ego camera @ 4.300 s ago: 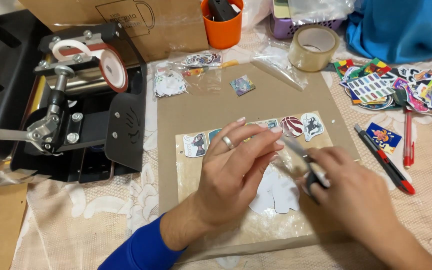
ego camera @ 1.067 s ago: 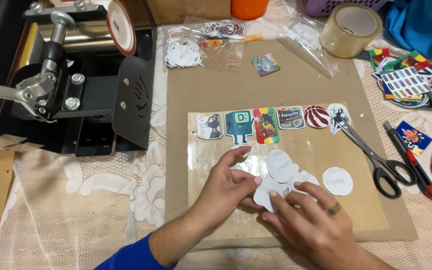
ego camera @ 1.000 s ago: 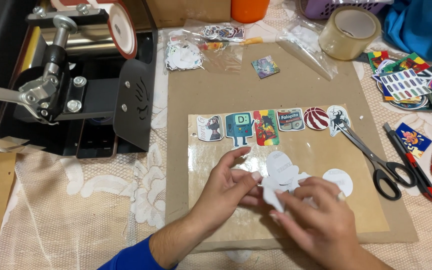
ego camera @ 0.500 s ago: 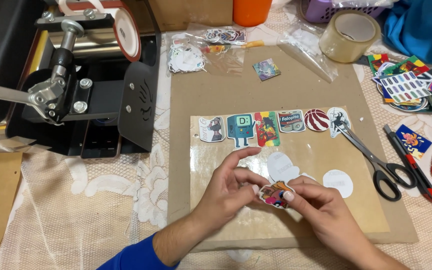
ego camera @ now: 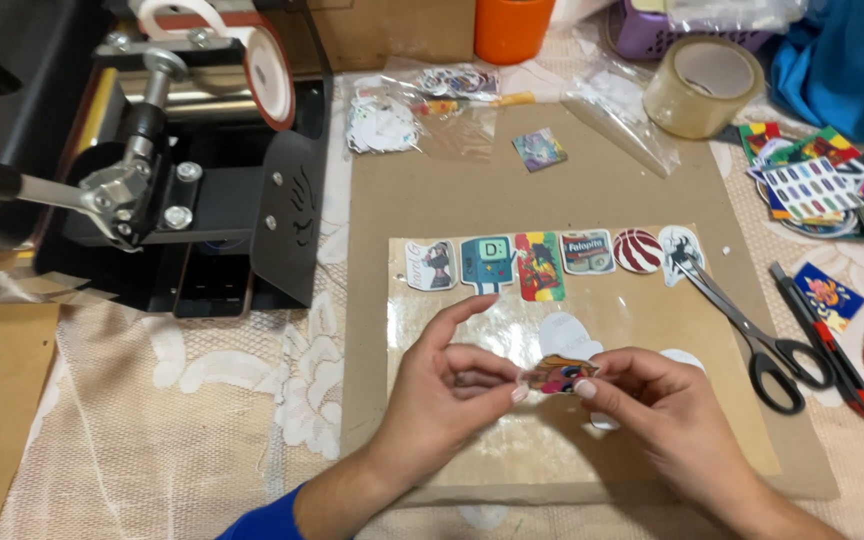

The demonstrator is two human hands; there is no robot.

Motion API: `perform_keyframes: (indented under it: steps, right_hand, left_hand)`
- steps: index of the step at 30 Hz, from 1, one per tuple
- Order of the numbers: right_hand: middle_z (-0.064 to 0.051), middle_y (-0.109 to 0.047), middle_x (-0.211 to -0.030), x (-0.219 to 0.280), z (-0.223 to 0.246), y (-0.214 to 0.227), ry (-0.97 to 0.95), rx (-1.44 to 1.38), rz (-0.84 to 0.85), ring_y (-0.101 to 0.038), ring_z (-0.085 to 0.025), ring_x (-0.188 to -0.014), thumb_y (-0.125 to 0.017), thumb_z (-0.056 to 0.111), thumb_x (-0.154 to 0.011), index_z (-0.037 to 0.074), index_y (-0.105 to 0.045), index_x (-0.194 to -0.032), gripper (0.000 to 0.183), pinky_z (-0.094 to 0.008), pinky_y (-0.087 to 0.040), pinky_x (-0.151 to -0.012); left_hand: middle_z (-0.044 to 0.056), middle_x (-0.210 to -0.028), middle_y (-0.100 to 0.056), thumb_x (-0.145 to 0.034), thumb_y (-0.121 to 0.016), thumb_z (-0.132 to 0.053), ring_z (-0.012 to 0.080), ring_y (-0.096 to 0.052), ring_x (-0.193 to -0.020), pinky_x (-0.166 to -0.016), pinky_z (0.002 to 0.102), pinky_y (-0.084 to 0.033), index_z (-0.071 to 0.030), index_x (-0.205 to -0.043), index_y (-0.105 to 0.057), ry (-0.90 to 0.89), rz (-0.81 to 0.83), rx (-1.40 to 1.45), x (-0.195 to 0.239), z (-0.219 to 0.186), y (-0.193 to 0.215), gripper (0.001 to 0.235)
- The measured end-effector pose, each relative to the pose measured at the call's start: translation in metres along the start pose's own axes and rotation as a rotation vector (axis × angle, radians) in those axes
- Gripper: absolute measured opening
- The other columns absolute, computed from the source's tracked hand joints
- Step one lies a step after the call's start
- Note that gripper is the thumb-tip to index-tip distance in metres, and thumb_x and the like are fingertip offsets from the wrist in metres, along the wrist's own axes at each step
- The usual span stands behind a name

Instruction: Cutting out stickers with scissors and peeling them to apply to a surface at a workstation.

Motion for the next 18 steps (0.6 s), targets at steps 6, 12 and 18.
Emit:
perform_keyframes:
  steps: [6,12,18]
  right_hand:
    - [-0.002,-0.084,-0.108,-0.051,0.101,-0.072,0.13,0.548,0.34,-0.078,-0.015,-0.092,-0.066,0.021,-0.087,0.017,-0.084,-0.109,0.028,-0.03,-0.064,-0.067]
    - [0.003,-0.078,-0.08,-0.114,0.069,-0.159,0.214,0.724,0.674,-0.069,-0.007,-0.077,-0.079,0.022,-0.081,0.014,-0.059,-0.141,0.064,-0.024,-0.051,-0.079]
    - [-0.002,-0.078,-0.076,-0.128,0.052,-0.19,0.059,0.851,0.73,-0.068,-0.014,-0.07,-0.08,0.018,-0.081,0.019,-0.04,-0.151,0.08,-0.028,-0.051,-0.068]
  left_hand:
    - [0.007,-0.145,-0.06,-0.069,-0.088,-0.023,0.0261,-0.049,-0.14,-0.116,0.043,-0.036,-0.011,-0.159,-0.002,-0.134,-0.183,-0.76,0.019,-0.04,0.07,0.126]
    - [0.014,-0.156,-0.044,-0.067,-0.095,-0.048,0.0349,-0.027,-0.149,-0.12,0.055,-0.006,0.004,-0.154,0.007,-0.274,-0.045,-1.228,0.014,-0.008,0.081,0.143]
    - [0.015,-0.158,-0.04,-0.068,-0.095,-0.048,0.0375,-0.022,-0.15,-0.12,0.056,-0.004,0.003,-0.154,0.002,-0.302,-0.013,-1.237,0.012,-0.001,0.084,0.139]
Point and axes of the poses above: each hand's wrist, its own x-axis away from the middle knuckle, its own y-axis out of the back of the hand, z = x × y, the point moved 10 cm from there along -x, towards the middle knuckle
